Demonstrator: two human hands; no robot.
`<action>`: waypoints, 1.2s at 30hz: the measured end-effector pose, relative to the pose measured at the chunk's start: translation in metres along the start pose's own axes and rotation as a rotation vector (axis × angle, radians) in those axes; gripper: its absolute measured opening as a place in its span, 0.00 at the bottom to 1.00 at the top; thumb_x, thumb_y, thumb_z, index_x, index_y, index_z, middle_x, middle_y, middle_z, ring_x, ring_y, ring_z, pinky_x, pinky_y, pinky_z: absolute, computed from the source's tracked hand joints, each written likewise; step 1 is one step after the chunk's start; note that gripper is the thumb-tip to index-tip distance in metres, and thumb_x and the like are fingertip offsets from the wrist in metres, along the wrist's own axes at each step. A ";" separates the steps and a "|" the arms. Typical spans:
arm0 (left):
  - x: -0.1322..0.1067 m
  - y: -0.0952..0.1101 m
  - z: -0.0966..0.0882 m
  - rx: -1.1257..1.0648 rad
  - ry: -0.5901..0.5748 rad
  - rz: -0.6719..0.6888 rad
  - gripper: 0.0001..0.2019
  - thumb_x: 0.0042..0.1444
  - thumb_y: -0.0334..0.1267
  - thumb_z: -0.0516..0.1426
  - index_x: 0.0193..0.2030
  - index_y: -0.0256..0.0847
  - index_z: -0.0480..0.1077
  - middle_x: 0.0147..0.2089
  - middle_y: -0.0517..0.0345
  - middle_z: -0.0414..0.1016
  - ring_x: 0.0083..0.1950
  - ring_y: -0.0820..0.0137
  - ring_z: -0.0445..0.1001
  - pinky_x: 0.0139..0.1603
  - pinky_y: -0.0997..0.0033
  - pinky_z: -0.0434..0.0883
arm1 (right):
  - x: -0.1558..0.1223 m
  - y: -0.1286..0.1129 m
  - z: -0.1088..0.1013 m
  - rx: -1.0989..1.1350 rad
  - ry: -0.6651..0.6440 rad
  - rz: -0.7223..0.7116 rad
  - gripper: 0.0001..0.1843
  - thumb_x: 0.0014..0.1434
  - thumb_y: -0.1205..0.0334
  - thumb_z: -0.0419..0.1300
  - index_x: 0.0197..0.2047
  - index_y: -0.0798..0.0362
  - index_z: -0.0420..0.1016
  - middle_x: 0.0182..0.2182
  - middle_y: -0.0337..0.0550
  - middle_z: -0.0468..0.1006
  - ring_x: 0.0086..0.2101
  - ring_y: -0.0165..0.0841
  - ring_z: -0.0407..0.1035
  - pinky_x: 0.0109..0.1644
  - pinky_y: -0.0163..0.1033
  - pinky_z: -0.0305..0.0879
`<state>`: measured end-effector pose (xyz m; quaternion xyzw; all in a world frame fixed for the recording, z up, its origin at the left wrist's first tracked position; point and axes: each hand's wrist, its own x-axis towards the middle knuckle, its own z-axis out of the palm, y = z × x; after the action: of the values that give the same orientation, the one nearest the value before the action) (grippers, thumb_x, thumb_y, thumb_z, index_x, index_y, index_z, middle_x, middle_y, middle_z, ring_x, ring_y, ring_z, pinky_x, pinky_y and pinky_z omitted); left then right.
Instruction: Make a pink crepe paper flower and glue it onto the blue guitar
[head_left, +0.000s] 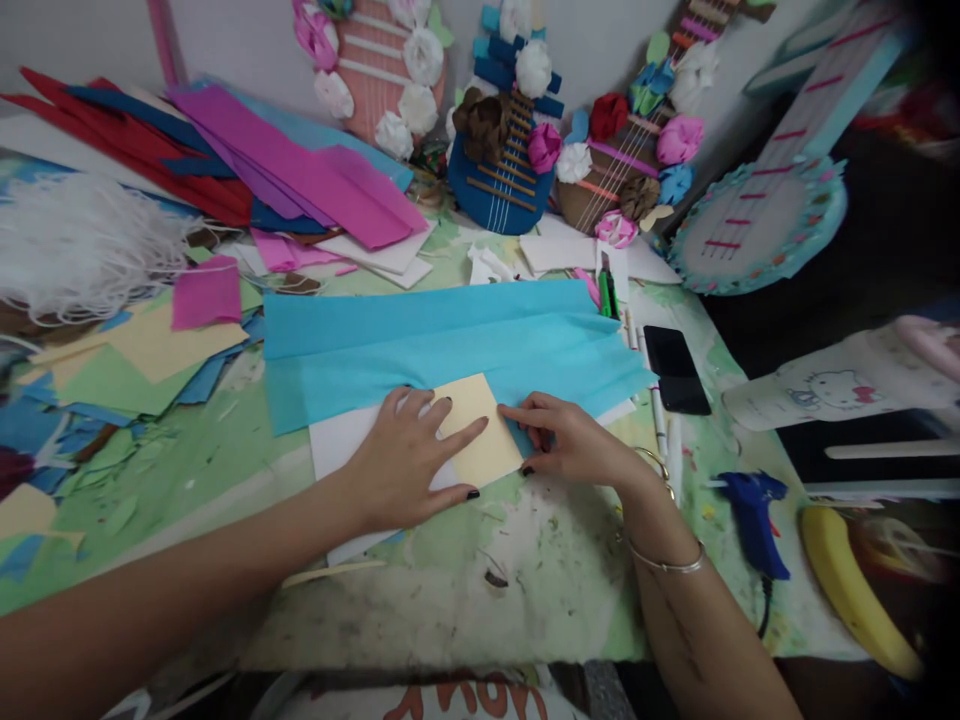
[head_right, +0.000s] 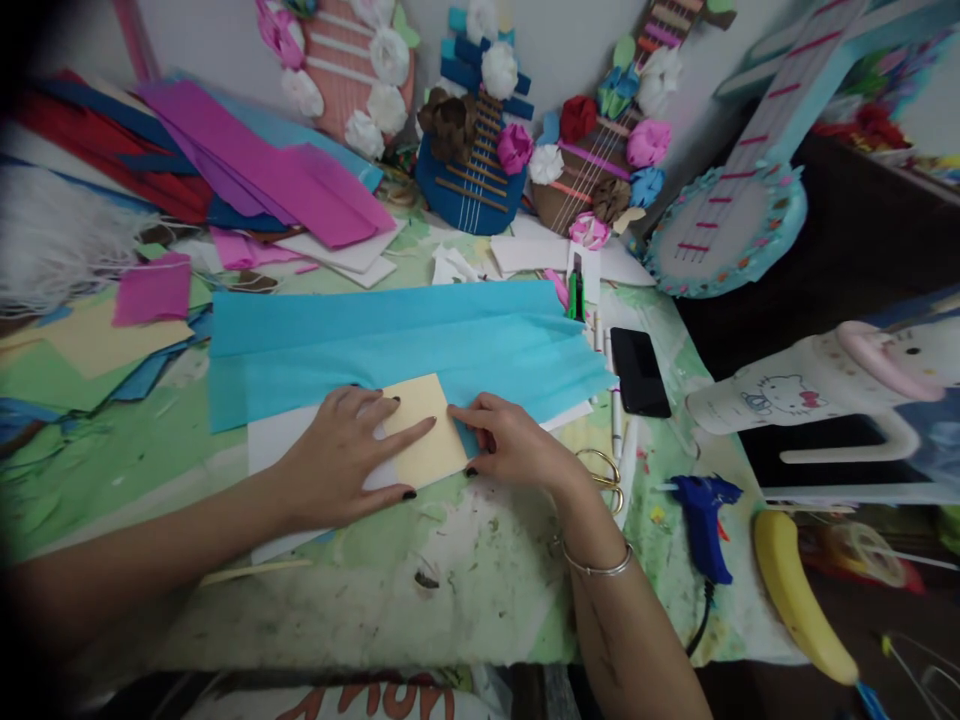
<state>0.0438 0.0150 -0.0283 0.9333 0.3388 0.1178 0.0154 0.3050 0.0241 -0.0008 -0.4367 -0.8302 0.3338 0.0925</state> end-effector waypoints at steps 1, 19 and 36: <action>0.000 -0.001 0.000 -0.011 0.000 0.000 0.36 0.56 0.61 0.52 0.67 0.45 0.60 0.57 0.36 0.64 0.55 0.43 0.61 0.53 0.38 0.58 | 0.000 0.000 0.000 -0.003 0.004 -0.003 0.36 0.50 0.73 0.63 0.63 0.50 0.65 0.36 0.41 0.66 0.31 0.28 0.63 0.33 0.34 0.61; -0.001 -0.029 -0.005 -0.165 0.068 0.046 0.28 0.58 0.54 0.55 0.58 0.34 0.65 0.57 0.38 0.70 0.55 0.49 0.65 0.53 0.47 0.60 | -0.002 -0.001 -0.004 -0.119 0.062 0.066 0.32 0.50 0.63 0.69 0.59 0.52 0.71 0.32 0.40 0.68 0.31 0.31 0.63 0.34 0.36 0.60; 0.001 -0.026 -0.001 -0.172 0.111 0.053 0.29 0.56 0.55 0.57 0.57 0.36 0.68 0.57 0.36 0.70 0.57 0.47 0.66 0.53 0.45 0.62 | -0.002 -0.001 -0.005 -0.112 0.030 0.057 0.33 0.51 0.65 0.67 0.61 0.53 0.68 0.33 0.41 0.68 0.31 0.31 0.64 0.34 0.36 0.60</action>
<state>0.0280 0.0350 -0.0303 0.9293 0.3028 0.1982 0.0736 0.3079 0.0244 0.0045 -0.4696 -0.8333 0.2829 0.0707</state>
